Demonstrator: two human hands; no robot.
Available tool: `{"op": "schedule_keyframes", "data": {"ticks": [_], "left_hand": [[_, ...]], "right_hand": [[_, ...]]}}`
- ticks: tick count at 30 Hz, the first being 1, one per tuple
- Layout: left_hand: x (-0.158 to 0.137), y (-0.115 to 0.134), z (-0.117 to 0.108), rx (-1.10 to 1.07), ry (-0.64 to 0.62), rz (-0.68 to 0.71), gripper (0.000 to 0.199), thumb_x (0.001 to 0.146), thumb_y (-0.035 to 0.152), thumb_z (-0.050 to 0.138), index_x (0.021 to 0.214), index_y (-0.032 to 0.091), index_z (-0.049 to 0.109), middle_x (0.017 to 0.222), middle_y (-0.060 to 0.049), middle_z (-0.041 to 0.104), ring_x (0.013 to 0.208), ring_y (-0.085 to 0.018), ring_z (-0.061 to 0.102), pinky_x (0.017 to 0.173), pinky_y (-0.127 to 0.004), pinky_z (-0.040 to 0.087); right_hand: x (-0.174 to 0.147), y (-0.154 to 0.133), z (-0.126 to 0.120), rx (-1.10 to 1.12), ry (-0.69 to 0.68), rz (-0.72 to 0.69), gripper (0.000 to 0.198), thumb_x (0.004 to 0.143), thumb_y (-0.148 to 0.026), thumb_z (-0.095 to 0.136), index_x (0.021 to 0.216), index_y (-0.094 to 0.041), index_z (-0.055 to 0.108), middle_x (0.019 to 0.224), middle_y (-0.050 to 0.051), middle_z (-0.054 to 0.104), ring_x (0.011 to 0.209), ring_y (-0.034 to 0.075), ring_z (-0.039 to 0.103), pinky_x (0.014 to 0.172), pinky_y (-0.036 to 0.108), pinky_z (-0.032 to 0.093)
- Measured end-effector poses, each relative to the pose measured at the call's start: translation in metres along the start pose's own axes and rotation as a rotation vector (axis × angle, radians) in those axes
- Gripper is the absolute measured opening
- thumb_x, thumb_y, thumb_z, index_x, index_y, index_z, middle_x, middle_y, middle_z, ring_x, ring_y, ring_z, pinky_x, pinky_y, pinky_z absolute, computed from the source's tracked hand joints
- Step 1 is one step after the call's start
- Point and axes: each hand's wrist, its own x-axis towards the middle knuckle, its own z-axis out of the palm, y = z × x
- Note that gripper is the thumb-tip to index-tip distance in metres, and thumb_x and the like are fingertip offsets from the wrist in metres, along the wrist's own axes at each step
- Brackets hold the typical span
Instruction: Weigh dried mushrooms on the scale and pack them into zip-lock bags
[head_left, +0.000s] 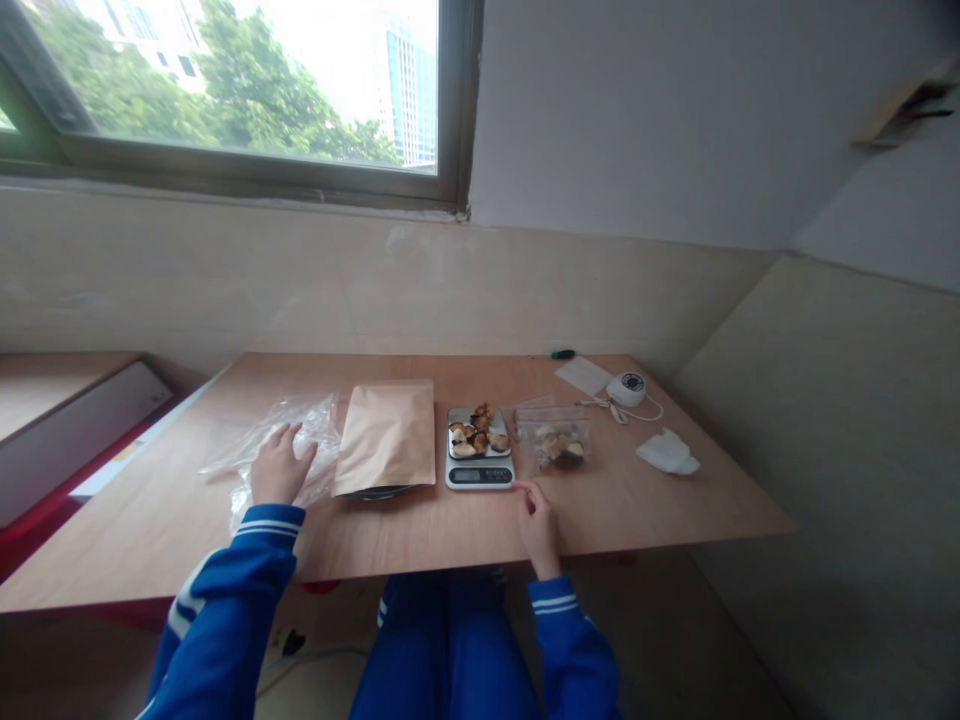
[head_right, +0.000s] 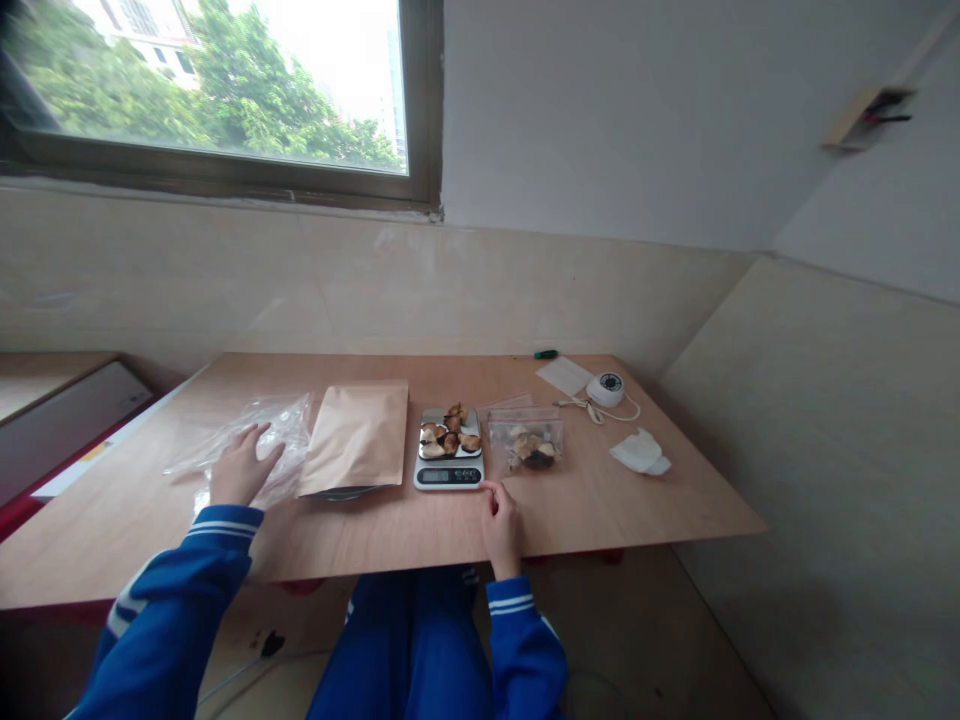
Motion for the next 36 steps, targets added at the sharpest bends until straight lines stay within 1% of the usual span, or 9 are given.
{"op": "schedule_keyframes", "data": {"ticks": [3,7,11,17,19,24,26,31,36], "left_hand": [[0.009,-0.019,0.013,0.007,-0.207,-0.017,0.036,0.078,0.035,0.046,0.099,0.015,0.067,0.104,-0.014,0.066,0.094,-0.030,0.061,0.080,-0.037,0.046],[0.012,-0.034,0.015,-0.045,-0.143,-0.093,0.030,0.074,0.027,0.049,0.093,0.013,0.068,0.085,-0.012,0.070,0.080,-0.027,0.064,0.068,-0.033,0.048],[0.012,-0.031,0.002,-0.094,-0.086,-0.104,0.023,0.074,0.024,0.054,0.084,0.012,0.070,0.083,-0.011,0.070,0.081,-0.024,0.064,0.074,-0.032,0.048],[-0.029,0.033,-0.053,-0.282,0.389,0.024,0.031,0.084,0.040,0.050,0.093,0.017,0.069,0.088,-0.005,0.067,0.073,-0.016,0.061,0.078,-0.032,0.048],[-0.053,0.067,-0.074,-0.442,0.394,0.095,0.030,0.082,0.044,0.054,0.091,0.019,0.068,0.082,-0.003,0.065,0.067,-0.014,0.060,0.068,-0.027,0.049],[-0.108,0.140,-0.098,-0.810,0.056,0.080,0.023,0.080,0.042,0.058,0.079,0.019,0.058,0.066,0.002,0.061,0.060,-0.012,0.062,0.060,-0.024,0.050],[-0.123,0.156,-0.099,-0.962,-0.103,0.096,0.021,0.081,0.040,0.057,0.078,0.020,0.053,0.063,0.003,0.060,0.057,-0.012,0.062,0.057,-0.024,0.050],[-0.140,0.165,-0.098,-1.108,-0.217,0.076,0.019,0.084,0.039,0.053,0.081,0.020,0.049,0.067,0.001,0.063,0.064,-0.014,0.065,0.064,-0.027,0.052],[-0.161,0.155,-0.092,-0.994,-0.312,0.314,0.027,0.088,0.034,0.049,0.111,0.023,0.057,0.107,-0.007,0.063,0.102,-0.020,0.060,0.088,-0.033,0.049]], "right_hand": [[0.000,0.000,0.000,-0.032,-0.009,0.007,0.030,0.085,-0.031,0.040,0.092,-0.017,0.066,0.072,0.006,0.066,0.061,0.019,0.058,0.058,0.027,0.044],[0.000,-0.002,0.000,-0.045,-0.015,-0.002,0.030,0.085,-0.030,0.040,0.091,-0.017,0.066,0.078,0.007,0.069,0.065,0.020,0.060,0.060,0.028,0.045],[0.000,-0.002,-0.001,-0.016,-0.007,-0.014,0.029,0.085,-0.029,0.040,0.091,-0.018,0.066,0.084,0.007,0.070,0.073,0.021,0.062,0.066,0.030,0.047],[-0.008,-0.023,-0.005,0.098,0.022,-0.054,0.025,0.086,-0.029,0.042,0.090,-0.017,0.064,0.088,0.008,0.069,0.079,0.021,0.062,0.071,0.032,0.049],[-0.020,-0.054,-0.004,0.171,-0.020,-0.095,0.024,0.087,-0.029,0.043,0.093,-0.017,0.062,0.089,0.008,0.067,0.078,0.020,0.061,0.069,0.030,0.049],[-0.066,-0.152,0.008,0.307,-0.211,-0.319,0.026,0.085,-0.024,0.052,0.110,-0.021,0.056,0.099,0.007,0.062,0.086,0.018,0.059,0.076,0.031,0.050],[-0.077,-0.174,0.014,0.356,-0.191,-0.283,0.025,0.083,-0.025,0.055,0.108,-0.020,0.055,0.094,0.006,0.062,0.082,0.017,0.059,0.072,0.030,0.051],[-0.080,-0.170,0.010,0.453,-0.148,-0.066,0.016,0.086,-0.031,0.053,0.093,-0.019,0.061,0.086,0.005,0.066,0.074,0.016,0.063,0.070,0.028,0.053],[-0.075,-0.156,-0.008,0.635,-0.165,0.134,0.027,0.083,-0.039,0.057,0.096,-0.017,0.067,0.093,0.008,0.071,0.082,0.021,0.068,0.075,0.033,0.055]]}}
